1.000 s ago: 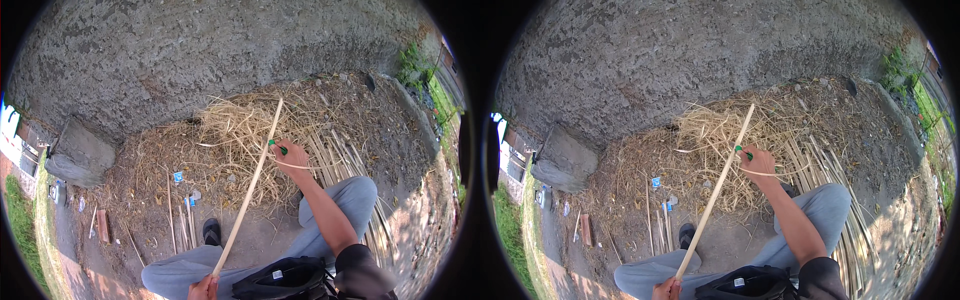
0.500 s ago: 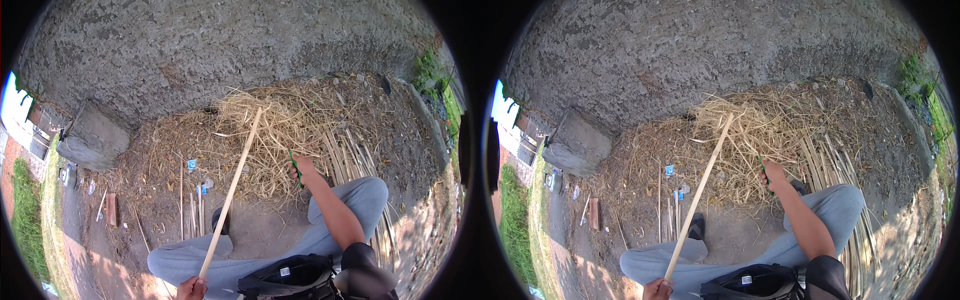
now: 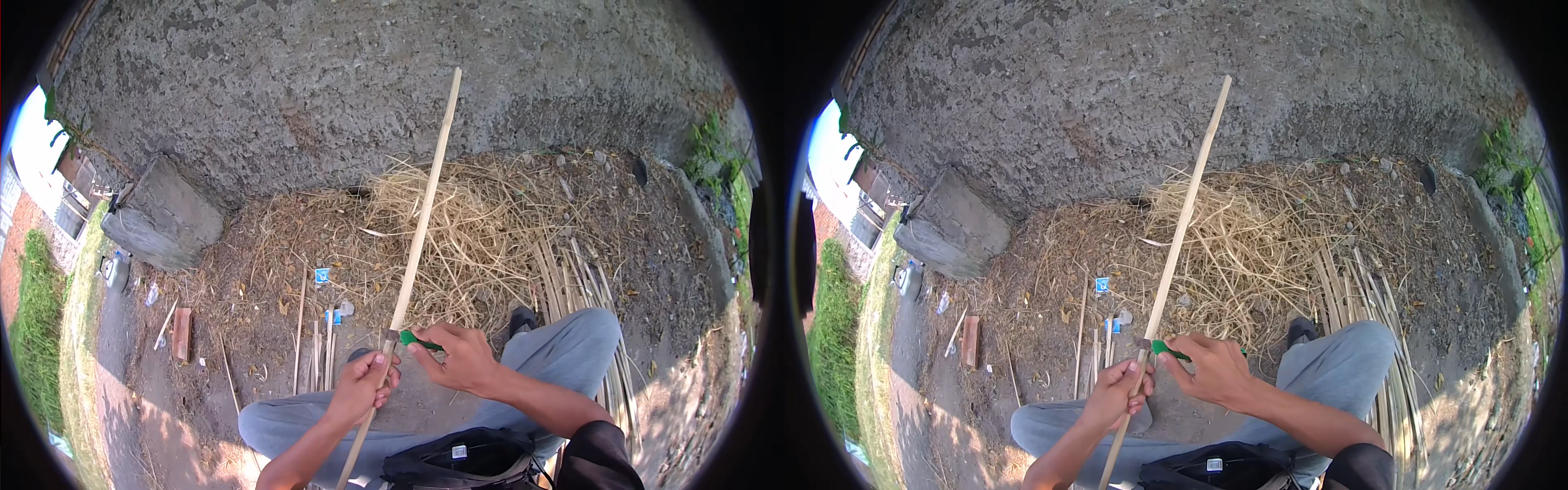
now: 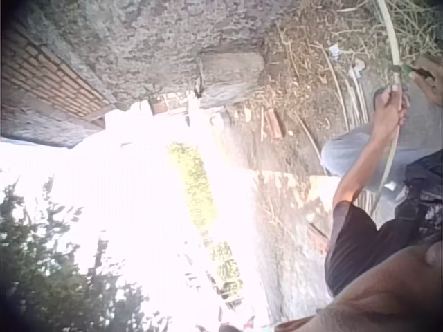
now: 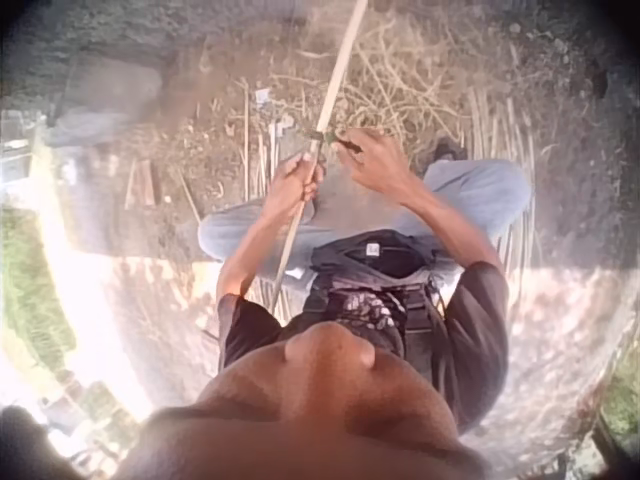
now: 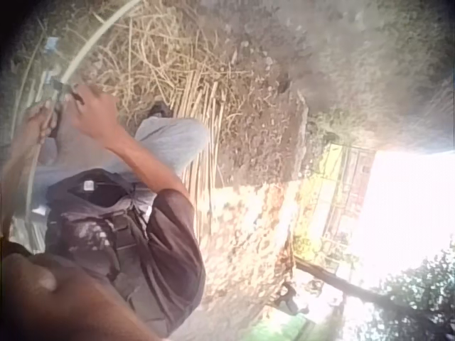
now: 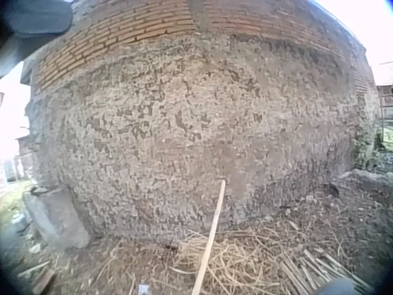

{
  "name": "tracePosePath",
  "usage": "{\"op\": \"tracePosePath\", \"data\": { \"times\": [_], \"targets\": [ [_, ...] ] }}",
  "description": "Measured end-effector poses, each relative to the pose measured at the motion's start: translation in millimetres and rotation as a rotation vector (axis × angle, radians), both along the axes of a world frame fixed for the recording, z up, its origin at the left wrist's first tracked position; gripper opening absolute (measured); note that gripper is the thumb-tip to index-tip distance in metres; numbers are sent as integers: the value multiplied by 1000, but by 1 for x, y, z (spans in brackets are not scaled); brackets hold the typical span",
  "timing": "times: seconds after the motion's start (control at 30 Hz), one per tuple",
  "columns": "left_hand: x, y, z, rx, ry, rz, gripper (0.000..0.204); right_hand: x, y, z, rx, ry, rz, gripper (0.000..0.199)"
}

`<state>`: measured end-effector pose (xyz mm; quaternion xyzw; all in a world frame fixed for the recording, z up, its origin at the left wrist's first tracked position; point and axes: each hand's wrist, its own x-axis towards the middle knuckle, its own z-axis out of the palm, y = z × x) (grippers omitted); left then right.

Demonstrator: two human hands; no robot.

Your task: The person strips bark from a bamboo pole using a green utility knife.

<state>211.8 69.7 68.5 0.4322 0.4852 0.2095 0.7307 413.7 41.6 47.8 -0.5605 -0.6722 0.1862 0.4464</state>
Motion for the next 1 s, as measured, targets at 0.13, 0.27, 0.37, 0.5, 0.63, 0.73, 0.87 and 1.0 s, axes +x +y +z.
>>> {"op": "tracePosePath", "data": {
  "times": [0.13,0.27,0.37,0.5,0.63,0.73,0.87,1.0],
  "targets": [
    [20,12,-6,-91,-9,-23,31,7,6,-11,28,-106,-71,21],
    [27,12,-15,-1,66,-5,30,13,6,-28,45,-212,-80,18],
    [27,12,-25,13,88,15,31,12,5,-30,94,-236,-109,19],
    [27,12,-29,-53,44,54,32,10,3,-35,38,-252,-92,21],
    [28,10,-38,12,33,77,32,4,1,-44,9,-267,-123,23],
    [26,5,-50,113,94,89,32,0,0,-35,-33,-273,-135,20],
    [26,-1,-58,344,128,61,32,0,-4,-37,18,-307,-139,20],
    [31,-3,-49,217,59,106,30,1,-1,-42,103,-329,-162,20]
  ]
}}
